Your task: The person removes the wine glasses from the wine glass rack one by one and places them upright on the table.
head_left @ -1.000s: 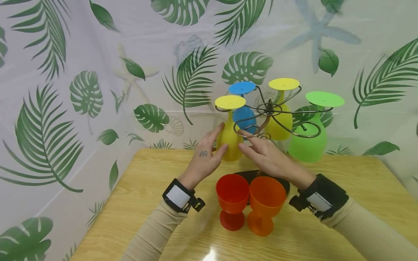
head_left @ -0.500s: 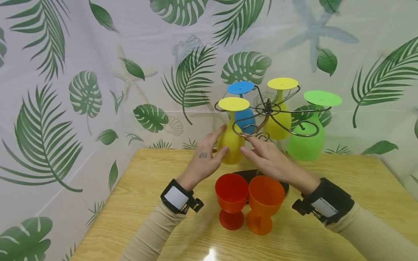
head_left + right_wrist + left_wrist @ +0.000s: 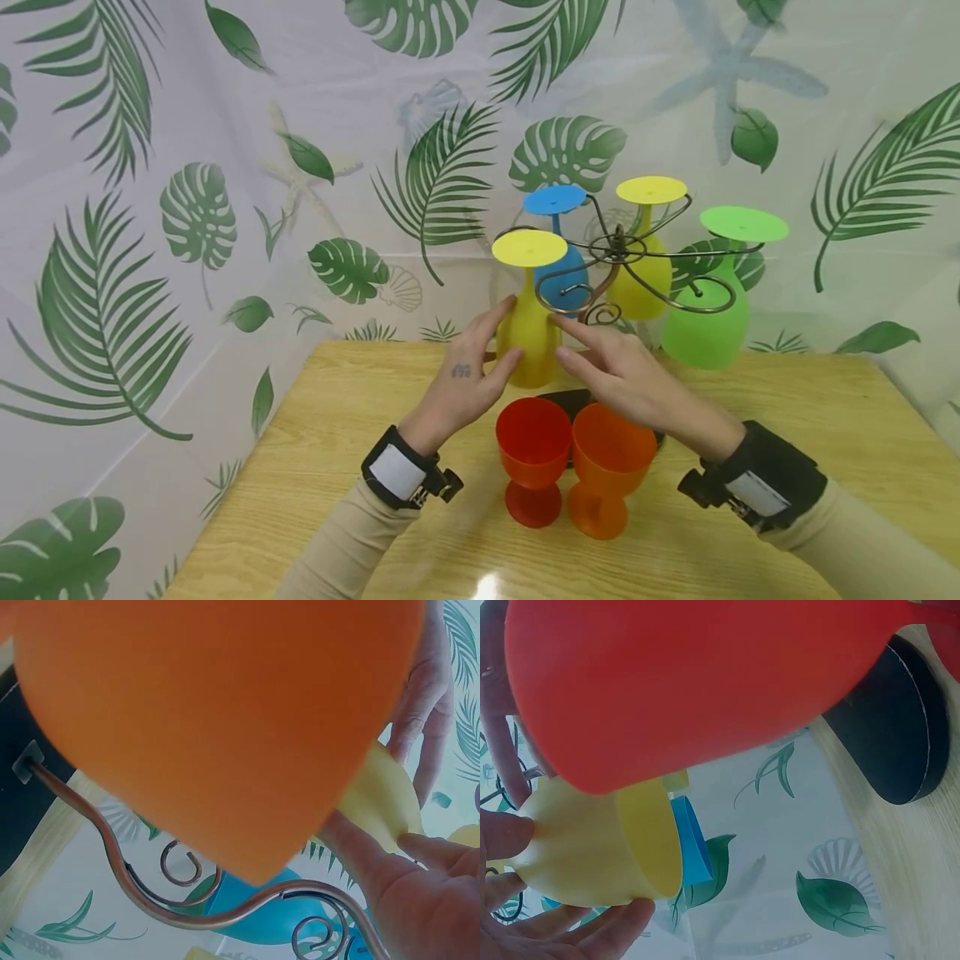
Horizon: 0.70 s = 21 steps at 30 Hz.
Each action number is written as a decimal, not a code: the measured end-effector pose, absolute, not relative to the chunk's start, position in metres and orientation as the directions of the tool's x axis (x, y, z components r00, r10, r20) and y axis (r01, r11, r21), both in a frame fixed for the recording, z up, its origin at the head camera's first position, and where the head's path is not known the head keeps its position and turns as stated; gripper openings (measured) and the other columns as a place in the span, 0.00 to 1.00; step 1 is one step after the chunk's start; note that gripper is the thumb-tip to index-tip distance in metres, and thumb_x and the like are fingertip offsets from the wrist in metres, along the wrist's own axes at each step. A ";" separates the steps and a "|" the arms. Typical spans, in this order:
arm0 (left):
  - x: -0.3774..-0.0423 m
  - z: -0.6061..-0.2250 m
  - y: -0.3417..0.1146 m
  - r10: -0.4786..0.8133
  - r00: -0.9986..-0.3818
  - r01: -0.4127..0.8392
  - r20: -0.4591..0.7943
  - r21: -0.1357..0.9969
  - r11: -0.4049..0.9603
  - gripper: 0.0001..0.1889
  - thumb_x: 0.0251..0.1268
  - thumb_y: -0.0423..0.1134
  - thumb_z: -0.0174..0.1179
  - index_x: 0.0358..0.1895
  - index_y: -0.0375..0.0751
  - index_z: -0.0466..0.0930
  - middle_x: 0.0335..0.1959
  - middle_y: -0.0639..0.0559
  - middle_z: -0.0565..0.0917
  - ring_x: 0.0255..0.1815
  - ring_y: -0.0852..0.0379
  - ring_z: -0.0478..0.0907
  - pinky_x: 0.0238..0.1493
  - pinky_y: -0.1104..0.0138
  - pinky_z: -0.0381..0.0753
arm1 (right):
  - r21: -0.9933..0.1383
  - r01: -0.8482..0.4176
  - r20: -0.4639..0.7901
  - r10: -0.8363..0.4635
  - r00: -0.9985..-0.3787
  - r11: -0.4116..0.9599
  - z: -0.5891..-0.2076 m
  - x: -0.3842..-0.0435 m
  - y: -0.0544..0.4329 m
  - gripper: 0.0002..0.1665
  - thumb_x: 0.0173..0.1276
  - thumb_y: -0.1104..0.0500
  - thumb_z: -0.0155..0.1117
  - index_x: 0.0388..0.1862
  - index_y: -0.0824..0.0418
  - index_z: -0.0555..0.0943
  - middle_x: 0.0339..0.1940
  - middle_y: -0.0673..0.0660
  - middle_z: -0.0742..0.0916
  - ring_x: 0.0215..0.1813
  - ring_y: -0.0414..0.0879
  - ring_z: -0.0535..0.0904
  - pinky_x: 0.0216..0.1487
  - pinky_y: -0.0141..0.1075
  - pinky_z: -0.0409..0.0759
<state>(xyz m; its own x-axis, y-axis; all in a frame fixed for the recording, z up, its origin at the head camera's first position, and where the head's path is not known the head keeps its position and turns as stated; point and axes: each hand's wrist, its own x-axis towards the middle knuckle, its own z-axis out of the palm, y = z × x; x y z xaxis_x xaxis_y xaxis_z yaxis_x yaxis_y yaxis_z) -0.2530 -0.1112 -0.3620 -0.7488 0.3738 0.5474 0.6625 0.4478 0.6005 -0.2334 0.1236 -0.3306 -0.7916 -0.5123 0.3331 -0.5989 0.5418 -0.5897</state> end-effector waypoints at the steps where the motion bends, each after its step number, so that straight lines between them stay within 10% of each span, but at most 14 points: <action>1: -0.252 -0.362 -0.112 0.371 -0.752 0.659 0.545 0.605 0.447 0.34 0.75 0.38 0.60 0.79 0.35 0.59 0.75 0.38 0.69 0.68 0.41 0.75 0.50 0.54 0.88 | -0.582 -0.604 0.338 -0.513 -0.789 0.545 -0.330 -0.233 0.123 0.32 0.81 0.51 0.51 0.79 0.63 0.66 0.56 0.65 0.86 0.47 0.55 0.85 0.48 0.47 0.84; 5: -0.247 -0.363 -0.117 0.362 -0.760 0.650 0.540 0.624 0.435 0.34 0.75 0.37 0.60 0.79 0.35 0.59 0.75 0.39 0.68 0.65 0.41 0.75 0.50 0.54 0.88 | -0.558 -0.630 0.367 -0.520 -0.771 0.541 -0.331 -0.231 0.120 0.30 0.80 0.53 0.53 0.77 0.63 0.69 0.40 0.59 0.86 0.39 0.47 0.76 0.40 0.40 0.77; 12: -0.234 -0.358 -0.123 0.341 -0.743 0.669 0.576 0.614 0.420 0.34 0.73 0.35 0.62 0.78 0.37 0.61 0.74 0.39 0.70 0.62 0.42 0.77 0.49 0.55 0.88 | -0.535 -0.684 0.439 -0.528 -0.727 0.496 -0.330 -0.225 0.117 0.28 0.79 0.55 0.54 0.75 0.61 0.71 0.65 0.61 0.84 0.49 0.50 0.84 0.47 0.44 0.85; 21: -0.220 -0.353 -0.128 0.338 -0.709 0.703 0.619 0.587 0.400 0.32 0.70 0.35 0.64 0.75 0.37 0.65 0.68 0.41 0.75 0.57 0.45 0.79 0.44 0.61 0.89 | -0.575 -0.680 0.457 -0.512 -0.728 0.454 -0.328 -0.208 0.116 0.29 0.79 0.56 0.56 0.76 0.56 0.71 0.72 0.58 0.78 0.59 0.54 0.82 0.50 0.46 0.88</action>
